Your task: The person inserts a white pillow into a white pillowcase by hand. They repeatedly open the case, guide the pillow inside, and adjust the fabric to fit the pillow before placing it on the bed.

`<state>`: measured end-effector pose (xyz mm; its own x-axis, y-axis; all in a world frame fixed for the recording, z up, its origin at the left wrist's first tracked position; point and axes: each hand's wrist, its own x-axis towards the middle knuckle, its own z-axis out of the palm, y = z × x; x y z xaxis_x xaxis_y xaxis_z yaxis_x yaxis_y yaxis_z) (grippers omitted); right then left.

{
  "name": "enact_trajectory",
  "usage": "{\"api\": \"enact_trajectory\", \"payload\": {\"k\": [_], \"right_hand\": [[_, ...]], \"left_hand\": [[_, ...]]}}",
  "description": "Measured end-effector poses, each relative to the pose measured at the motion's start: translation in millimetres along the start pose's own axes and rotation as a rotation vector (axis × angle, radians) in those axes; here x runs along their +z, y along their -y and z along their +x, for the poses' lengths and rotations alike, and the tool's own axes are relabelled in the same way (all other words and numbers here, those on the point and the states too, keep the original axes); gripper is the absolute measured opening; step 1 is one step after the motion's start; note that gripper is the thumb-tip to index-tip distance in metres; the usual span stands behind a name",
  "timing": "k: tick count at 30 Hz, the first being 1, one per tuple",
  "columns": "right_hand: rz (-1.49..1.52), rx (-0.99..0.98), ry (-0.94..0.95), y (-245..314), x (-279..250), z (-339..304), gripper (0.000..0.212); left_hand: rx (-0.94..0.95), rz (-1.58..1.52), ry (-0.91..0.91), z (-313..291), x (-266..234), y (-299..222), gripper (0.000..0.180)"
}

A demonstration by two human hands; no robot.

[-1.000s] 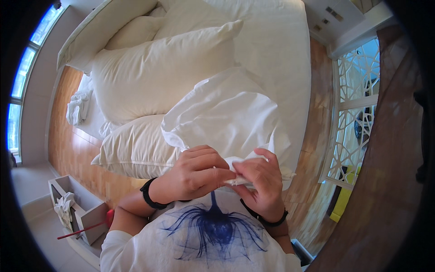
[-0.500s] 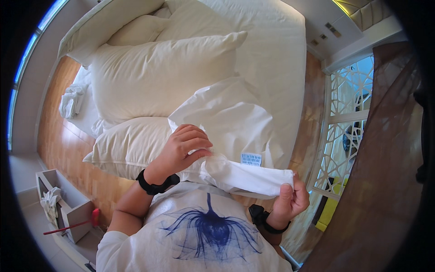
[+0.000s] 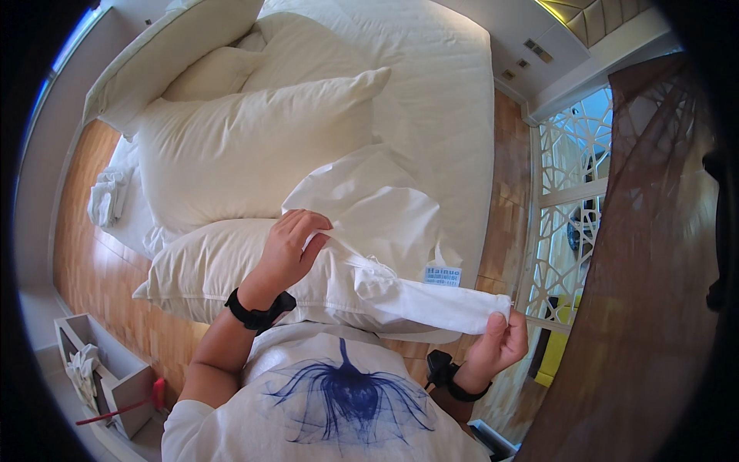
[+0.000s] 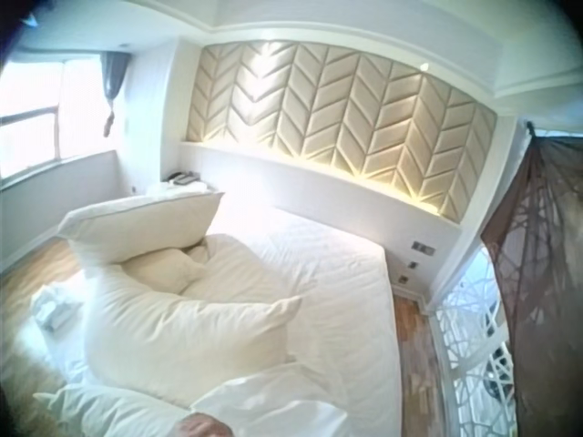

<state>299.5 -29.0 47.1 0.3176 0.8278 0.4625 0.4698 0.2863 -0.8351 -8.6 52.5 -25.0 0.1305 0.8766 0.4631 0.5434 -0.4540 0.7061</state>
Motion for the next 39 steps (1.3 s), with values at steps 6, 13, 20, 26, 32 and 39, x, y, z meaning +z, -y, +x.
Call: {"api": "enact_trajectory", "payload": {"k": [6,13,20,26,32,39], "right_hand": [[0.048,-0.011,-0.121,-12,-10,-1,0.02],[0.063,-0.04,-0.085,-11,-9,-2,0.012],[0.162,-0.325,0.49,8,38,8,0.019],[0.234,-0.537,0.494,31,60,27,0.029],[0.064,-0.491,0.367,32,68,50,0.027],[0.101,-0.616,0.326,51,98,71,0.04]], "left_hand": [[0.278,0.053,-0.201,7,-25,-33,0.026],[0.092,0.232,0.338,-7,-21,-29,0.037],[0.038,-0.229,0.475,-2,-21,-66,0.064],[0.24,-0.013,0.268,31,-18,-82,0.025],[0.292,-0.117,-0.252,47,-53,-110,0.006],[0.32,-0.268,-0.599,68,-71,-118,0.009]]}}
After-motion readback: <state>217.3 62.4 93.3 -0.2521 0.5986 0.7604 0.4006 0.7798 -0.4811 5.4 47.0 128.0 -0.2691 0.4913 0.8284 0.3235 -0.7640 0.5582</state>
